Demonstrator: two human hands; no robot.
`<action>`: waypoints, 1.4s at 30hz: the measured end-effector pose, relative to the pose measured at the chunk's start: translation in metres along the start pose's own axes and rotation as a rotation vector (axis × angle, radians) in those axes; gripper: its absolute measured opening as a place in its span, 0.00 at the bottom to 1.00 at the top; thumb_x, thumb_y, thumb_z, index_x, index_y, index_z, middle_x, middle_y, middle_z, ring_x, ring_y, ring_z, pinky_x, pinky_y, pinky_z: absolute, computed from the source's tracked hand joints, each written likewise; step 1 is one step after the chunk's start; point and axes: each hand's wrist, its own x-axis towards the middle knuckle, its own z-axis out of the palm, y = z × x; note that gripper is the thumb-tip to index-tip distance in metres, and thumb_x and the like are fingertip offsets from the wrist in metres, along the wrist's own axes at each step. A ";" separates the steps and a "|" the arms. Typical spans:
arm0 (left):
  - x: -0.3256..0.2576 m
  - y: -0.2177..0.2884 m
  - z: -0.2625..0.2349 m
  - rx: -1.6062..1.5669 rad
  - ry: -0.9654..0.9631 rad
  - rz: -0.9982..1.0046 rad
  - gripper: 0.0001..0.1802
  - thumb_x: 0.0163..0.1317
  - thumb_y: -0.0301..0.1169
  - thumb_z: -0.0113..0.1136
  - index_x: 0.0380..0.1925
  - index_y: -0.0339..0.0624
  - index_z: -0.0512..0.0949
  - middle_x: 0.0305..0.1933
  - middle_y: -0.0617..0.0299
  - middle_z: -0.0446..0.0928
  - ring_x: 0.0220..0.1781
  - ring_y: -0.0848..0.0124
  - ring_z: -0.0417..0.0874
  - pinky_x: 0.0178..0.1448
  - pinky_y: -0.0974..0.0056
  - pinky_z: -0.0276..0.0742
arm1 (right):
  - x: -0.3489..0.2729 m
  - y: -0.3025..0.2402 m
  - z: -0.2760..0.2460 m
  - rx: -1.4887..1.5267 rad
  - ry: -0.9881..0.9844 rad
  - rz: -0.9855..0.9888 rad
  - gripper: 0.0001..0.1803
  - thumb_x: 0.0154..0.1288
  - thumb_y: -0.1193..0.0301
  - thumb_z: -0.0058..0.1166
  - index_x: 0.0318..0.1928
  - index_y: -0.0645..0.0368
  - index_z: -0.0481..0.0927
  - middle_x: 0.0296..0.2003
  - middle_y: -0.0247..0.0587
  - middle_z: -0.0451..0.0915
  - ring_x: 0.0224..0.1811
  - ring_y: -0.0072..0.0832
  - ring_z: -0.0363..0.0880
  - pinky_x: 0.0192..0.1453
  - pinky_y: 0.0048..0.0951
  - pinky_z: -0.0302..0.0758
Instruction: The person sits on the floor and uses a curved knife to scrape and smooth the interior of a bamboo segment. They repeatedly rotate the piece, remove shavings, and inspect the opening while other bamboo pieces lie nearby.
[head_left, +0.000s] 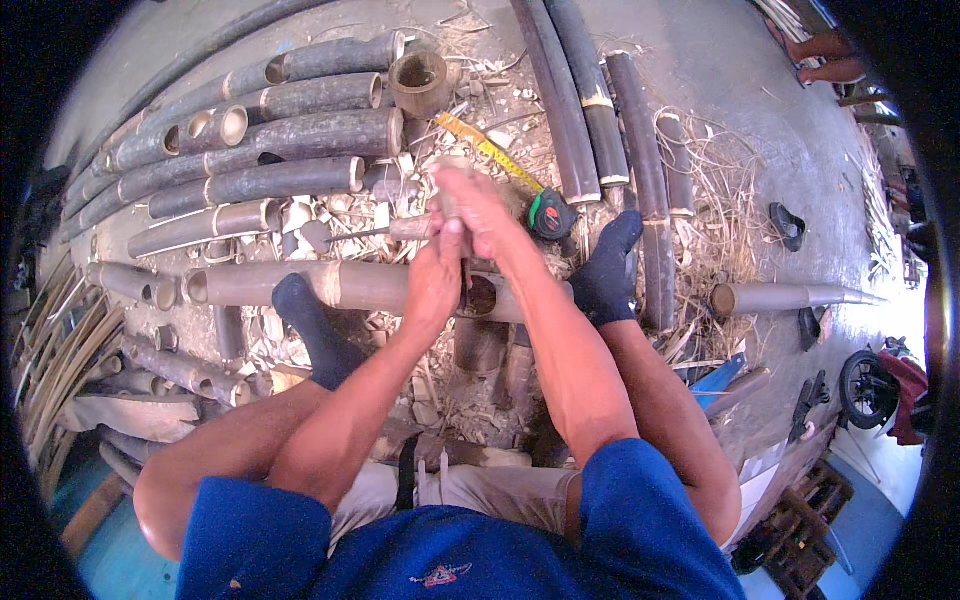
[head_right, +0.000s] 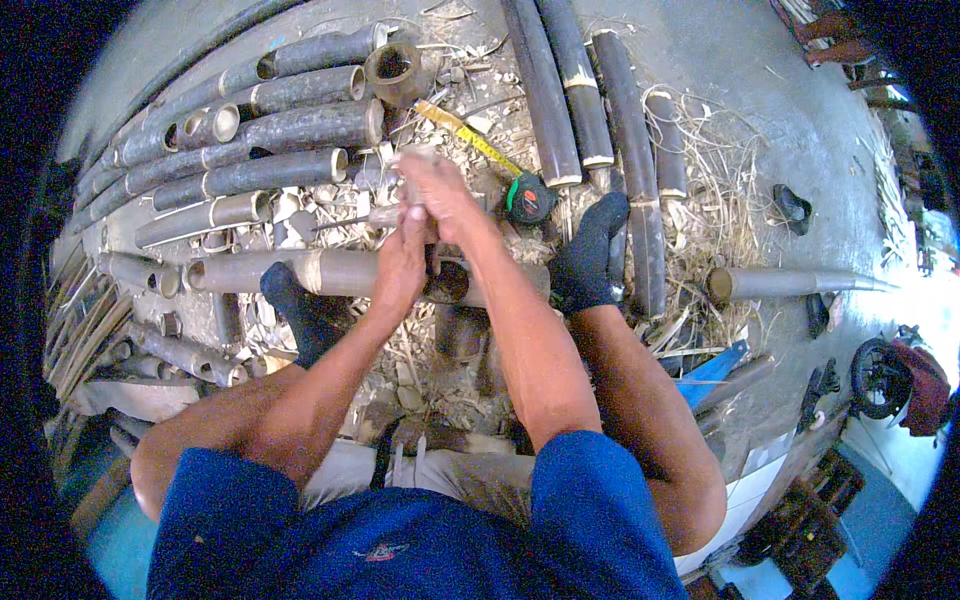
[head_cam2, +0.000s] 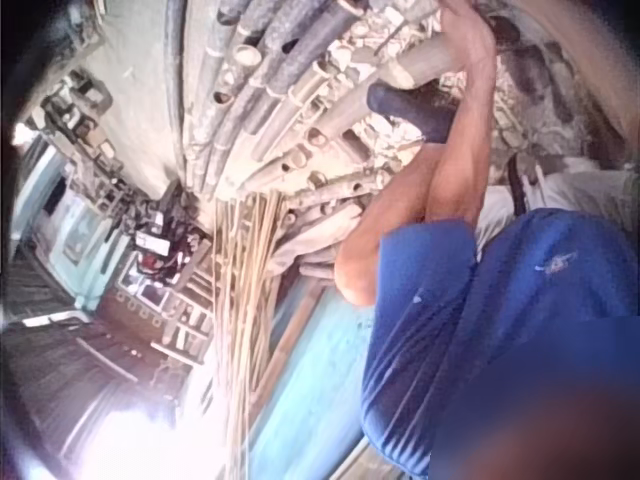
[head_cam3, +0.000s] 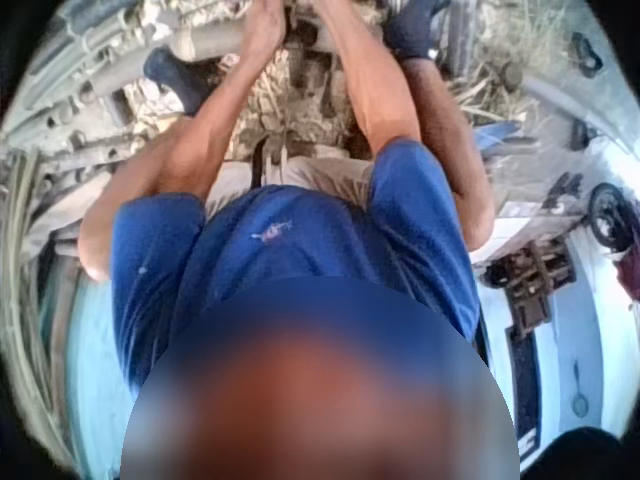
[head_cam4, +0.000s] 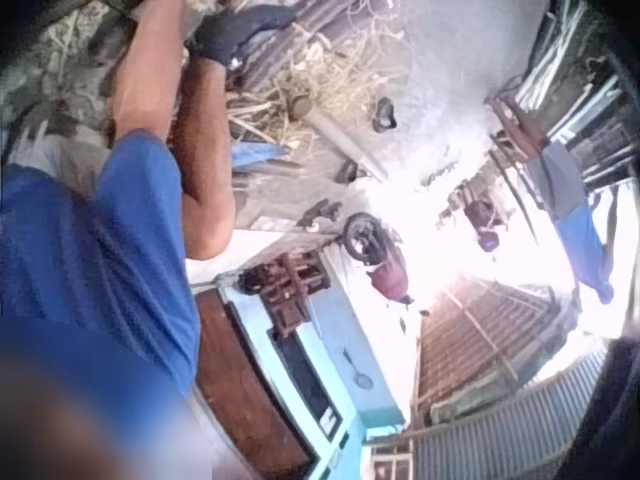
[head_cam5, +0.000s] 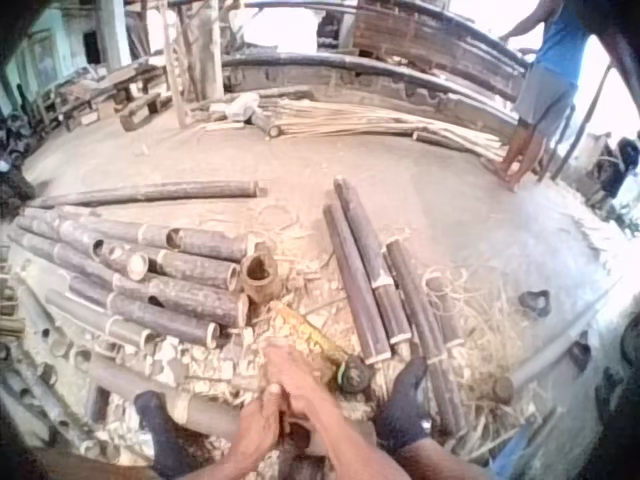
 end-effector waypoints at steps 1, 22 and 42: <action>-0.007 -0.007 -0.003 -0.083 0.002 -0.036 0.40 0.80 0.58 0.37 0.54 0.23 0.76 0.45 0.33 0.81 0.50 0.49 0.82 0.59 0.50 0.75 | 0.003 0.003 0.009 -0.109 -0.083 0.020 0.20 0.66 0.58 0.65 0.49 0.57 0.75 0.27 0.37 0.76 0.21 0.24 0.74 0.27 0.30 0.77; -0.011 0.152 0.017 0.682 -0.934 0.505 0.49 0.75 0.68 0.25 0.36 0.32 0.82 0.39 0.32 0.81 0.49 0.39 0.82 0.57 0.43 0.74 | -0.258 -0.008 -0.032 -2.162 0.885 -0.538 0.45 0.63 0.45 0.64 0.72 0.59 0.66 0.50 0.55 0.82 0.49 0.52 0.82 0.68 0.55 0.67; -0.012 -0.010 -0.043 0.987 -0.395 0.557 0.50 0.42 0.73 0.68 0.54 0.44 0.78 0.53 0.52 0.82 0.59 0.55 0.80 0.63 0.46 0.66 | -0.191 0.145 -0.004 -0.419 0.565 -0.014 0.12 0.59 0.70 0.59 0.42 0.62 0.75 0.22 0.36 0.77 0.19 0.27 0.77 0.23 0.34 0.76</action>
